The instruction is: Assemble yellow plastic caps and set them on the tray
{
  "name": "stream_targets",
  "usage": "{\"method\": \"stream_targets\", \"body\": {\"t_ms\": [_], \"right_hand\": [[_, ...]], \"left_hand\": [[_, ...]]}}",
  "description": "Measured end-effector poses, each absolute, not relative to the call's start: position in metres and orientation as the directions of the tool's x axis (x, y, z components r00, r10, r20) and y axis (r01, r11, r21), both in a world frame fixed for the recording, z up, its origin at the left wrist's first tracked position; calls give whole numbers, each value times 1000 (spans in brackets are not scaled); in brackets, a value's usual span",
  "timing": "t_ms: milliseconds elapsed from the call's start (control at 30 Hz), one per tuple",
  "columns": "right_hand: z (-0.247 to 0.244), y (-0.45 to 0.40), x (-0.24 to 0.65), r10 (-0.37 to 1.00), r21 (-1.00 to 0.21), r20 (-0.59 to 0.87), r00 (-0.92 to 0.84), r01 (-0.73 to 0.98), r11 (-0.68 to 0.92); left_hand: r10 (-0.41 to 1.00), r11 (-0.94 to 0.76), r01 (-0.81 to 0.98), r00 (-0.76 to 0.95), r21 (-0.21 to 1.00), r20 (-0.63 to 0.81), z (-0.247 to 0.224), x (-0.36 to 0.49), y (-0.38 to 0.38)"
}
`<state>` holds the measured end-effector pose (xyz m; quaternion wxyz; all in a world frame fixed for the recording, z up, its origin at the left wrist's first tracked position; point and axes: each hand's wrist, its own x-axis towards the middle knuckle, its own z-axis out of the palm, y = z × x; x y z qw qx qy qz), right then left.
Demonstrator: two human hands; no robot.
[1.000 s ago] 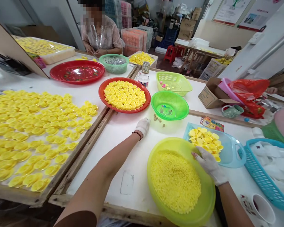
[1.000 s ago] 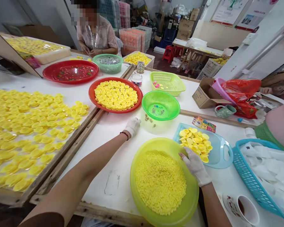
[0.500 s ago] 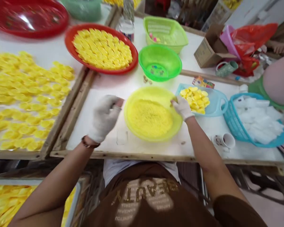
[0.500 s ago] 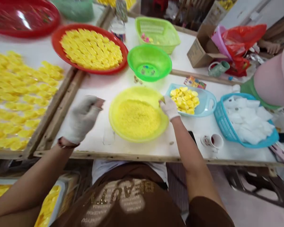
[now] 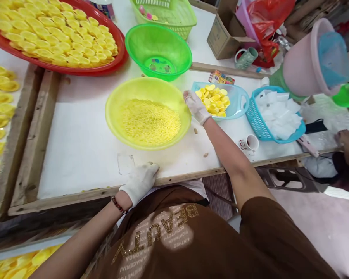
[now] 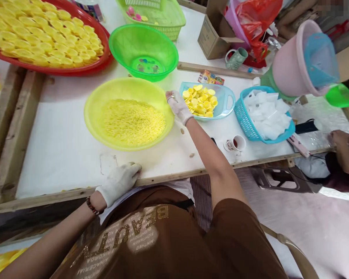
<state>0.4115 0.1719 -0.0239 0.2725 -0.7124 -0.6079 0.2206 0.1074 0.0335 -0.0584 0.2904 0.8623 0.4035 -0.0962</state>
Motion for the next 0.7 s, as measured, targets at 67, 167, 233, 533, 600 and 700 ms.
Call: {"method": "stream_targets", "body": {"t_ms": [67, 167, 233, 533, 600, 700], "right_hand": [[-23, 130, 420, 988, -669, -23, 153, 732, -129], [-30, 54, 416, 978, -611, -193, -74, 789, -61], [-40, 10, 399, 953, -581, -261, -156, 813, -26], [-36, -21, 356, 925, -582, -226, -306, 803, 124], [-16, -9, 354, 931, -633, -130, -340, 752, 186], [8, 15, 343, 962, -648, 139, -236, 713, 268]], "left_hand": [[620, -512, 749, 661, 420, -423, -55, 106, 33], [612, -503, 766, 642, 400, -461, -53, 104, 33], [609, -508, 775, 632, 376, -479, -55, 108, 33], [599, -541, 763, 645, 355, -474, -60, 107, 38], [616, -509, 780, 626, 365, -479, -56, 99, 42], [633, -464, 789, 613, 402, -472, -39, 87, 49]]}}
